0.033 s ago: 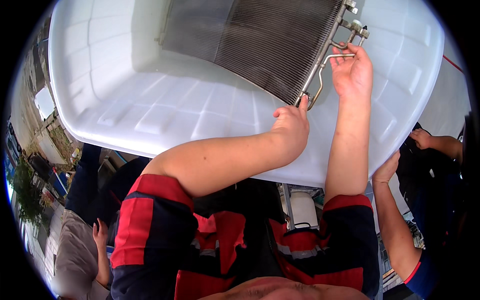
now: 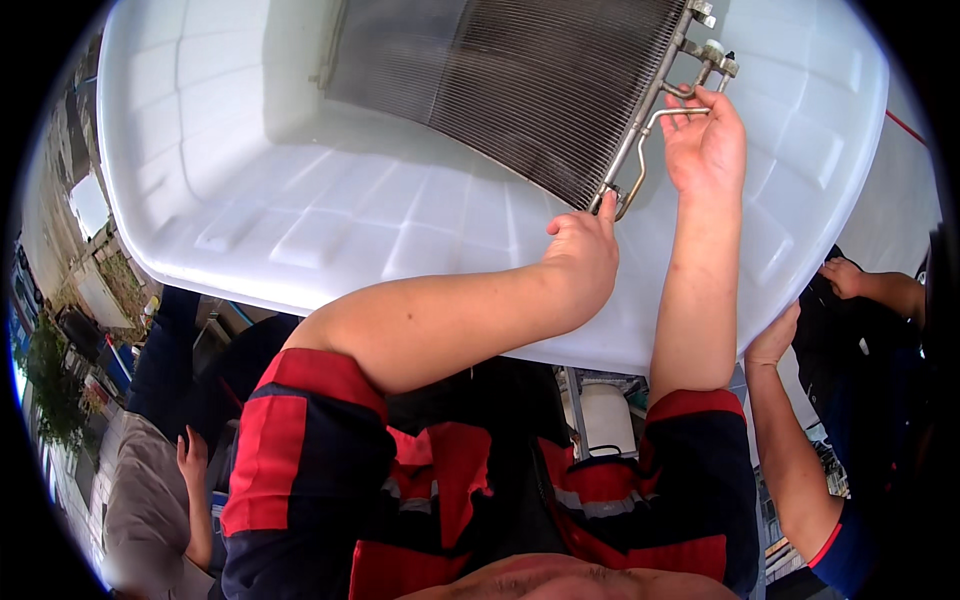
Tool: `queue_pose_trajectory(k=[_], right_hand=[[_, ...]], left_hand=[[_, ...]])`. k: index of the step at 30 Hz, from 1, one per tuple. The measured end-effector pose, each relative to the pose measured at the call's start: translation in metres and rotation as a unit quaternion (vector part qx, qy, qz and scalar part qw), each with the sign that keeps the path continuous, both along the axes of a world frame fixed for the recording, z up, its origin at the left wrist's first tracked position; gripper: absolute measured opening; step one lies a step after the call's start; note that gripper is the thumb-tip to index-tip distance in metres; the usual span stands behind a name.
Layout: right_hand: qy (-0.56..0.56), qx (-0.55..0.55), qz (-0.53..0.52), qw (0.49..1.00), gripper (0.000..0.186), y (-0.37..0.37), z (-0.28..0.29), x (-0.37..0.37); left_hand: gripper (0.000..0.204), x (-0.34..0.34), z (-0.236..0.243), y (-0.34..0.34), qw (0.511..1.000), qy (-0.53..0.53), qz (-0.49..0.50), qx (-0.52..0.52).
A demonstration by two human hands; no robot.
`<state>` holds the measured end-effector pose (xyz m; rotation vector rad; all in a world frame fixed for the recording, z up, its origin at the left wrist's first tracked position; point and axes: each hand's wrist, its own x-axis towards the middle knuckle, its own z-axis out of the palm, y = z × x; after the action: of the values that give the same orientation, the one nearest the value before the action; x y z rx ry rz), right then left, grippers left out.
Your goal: The person lowers a car radiator into a tub filled with water, holds it submerged while air is injected to check for leaks, and lifts the radiator out of the tub by hand.
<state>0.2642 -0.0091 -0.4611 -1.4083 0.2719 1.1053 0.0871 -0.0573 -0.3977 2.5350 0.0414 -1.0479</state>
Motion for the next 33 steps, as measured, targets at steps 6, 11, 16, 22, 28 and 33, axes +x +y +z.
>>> queue_pose_trajectory(k=[6,11,16,22,28,33], right_hand=[[-0.002,-0.004,-0.003,1.0,0.023,0.003,0.003,-0.006],[-0.019,-0.014,0.007,1.0,0.019,0.001,0.001,-0.002],[-0.01,-0.011,0.01,1.0,0.02,0.004,0.0,-0.006],[-0.013,-0.018,0.012,1.0,0.02,0.003,0.001,-0.005],[-0.01,-0.01,0.015,1.0,0.019,0.003,0.002,-0.007],[-0.013,-0.016,0.006,1.0,0.018,0.002,0.004,-0.003]], left_hand=[[0.06,-0.004,-0.001,-0.003,0.999,-0.021,0.03,-0.011],[0.059,-0.005,0.004,0.003,0.996,-0.076,-0.038,-0.02],[0.06,-0.004,-0.005,-0.004,0.999,0.01,0.041,-0.005],[0.061,-0.003,-0.005,-0.001,0.998,0.013,0.032,-0.043],[0.063,-0.002,0.001,0.0,0.998,0.05,0.001,-0.049],[0.067,-0.004,0.004,-0.002,0.999,0.004,0.026,0.018]])
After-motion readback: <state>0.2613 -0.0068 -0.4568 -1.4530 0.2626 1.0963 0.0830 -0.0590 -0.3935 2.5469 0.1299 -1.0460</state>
